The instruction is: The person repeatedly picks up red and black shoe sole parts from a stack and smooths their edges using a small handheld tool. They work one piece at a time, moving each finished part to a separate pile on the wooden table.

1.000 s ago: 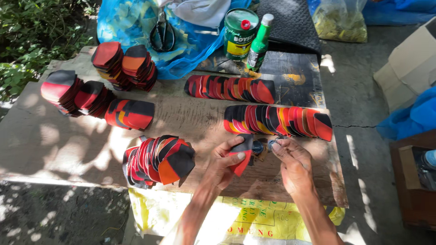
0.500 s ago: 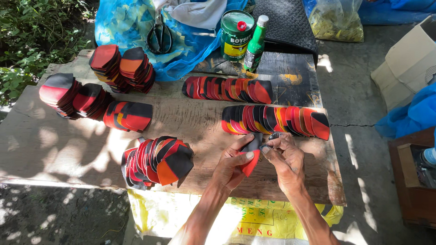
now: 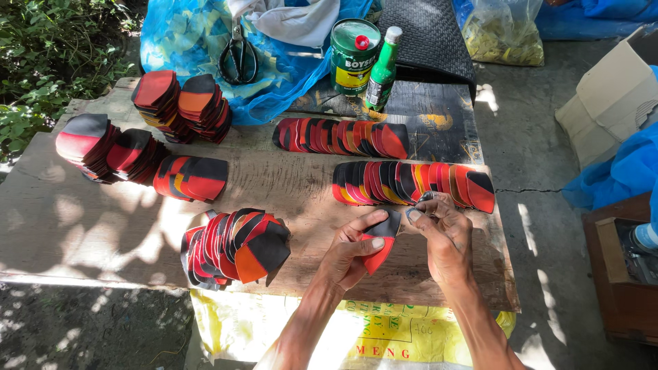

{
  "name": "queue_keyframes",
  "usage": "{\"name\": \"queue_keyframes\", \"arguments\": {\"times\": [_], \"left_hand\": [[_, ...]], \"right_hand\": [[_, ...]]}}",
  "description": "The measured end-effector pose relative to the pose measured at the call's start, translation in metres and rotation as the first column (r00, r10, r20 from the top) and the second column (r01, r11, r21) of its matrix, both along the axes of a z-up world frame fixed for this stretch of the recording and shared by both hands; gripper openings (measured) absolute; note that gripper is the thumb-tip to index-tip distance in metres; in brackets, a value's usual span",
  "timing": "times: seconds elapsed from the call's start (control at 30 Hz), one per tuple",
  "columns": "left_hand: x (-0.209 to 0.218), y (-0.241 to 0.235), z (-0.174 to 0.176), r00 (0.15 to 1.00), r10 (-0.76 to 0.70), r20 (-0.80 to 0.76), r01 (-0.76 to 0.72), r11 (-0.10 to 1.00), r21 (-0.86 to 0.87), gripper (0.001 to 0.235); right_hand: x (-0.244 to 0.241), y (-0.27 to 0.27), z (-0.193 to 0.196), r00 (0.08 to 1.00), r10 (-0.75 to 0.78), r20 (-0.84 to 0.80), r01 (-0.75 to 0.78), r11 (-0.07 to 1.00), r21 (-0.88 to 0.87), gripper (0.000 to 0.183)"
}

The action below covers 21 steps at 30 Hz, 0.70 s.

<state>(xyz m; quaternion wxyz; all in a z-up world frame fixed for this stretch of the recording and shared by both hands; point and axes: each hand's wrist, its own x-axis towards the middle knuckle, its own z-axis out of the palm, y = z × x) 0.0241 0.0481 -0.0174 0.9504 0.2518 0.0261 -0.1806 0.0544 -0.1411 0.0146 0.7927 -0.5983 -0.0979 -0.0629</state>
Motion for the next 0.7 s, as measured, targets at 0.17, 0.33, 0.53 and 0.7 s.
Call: {"name": "queue_keyframes", "arguments": {"times": [0.17,0.33,0.53,0.7], "left_hand": [[0.001,-0.003,0.006,1.0,0.004,-0.005,-0.004,1.0,0.007,0.059],[0.006,-0.009,0.014,0.997,0.077,0.0,-0.077,0.996,-0.034,0.058],[0.006,-0.011,0.023,0.997,0.079,0.008,-0.079,0.996,-0.038,0.065],[0.014,-0.014,0.022,0.993,0.106,0.05,-0.103,0.993,-0.056,0.068]], "right_hand": [[-0.001,0.002,0.002,0.993,0.0,-0.118,-0.007,0.998,-0.062,0.006],[-0.012,0.009,0.004,0.995,0.095,0.006,-0.094,0.989,-0.114,0.008],[-0.011,0.006,0.01,0.996,0.083,-0.013,-0.084,0.988,-0.132,0.005],[-0.006,0.008,0.013,0.995,0.098,-0.025,-0.1,0.989,-0.107,0.006]]}}
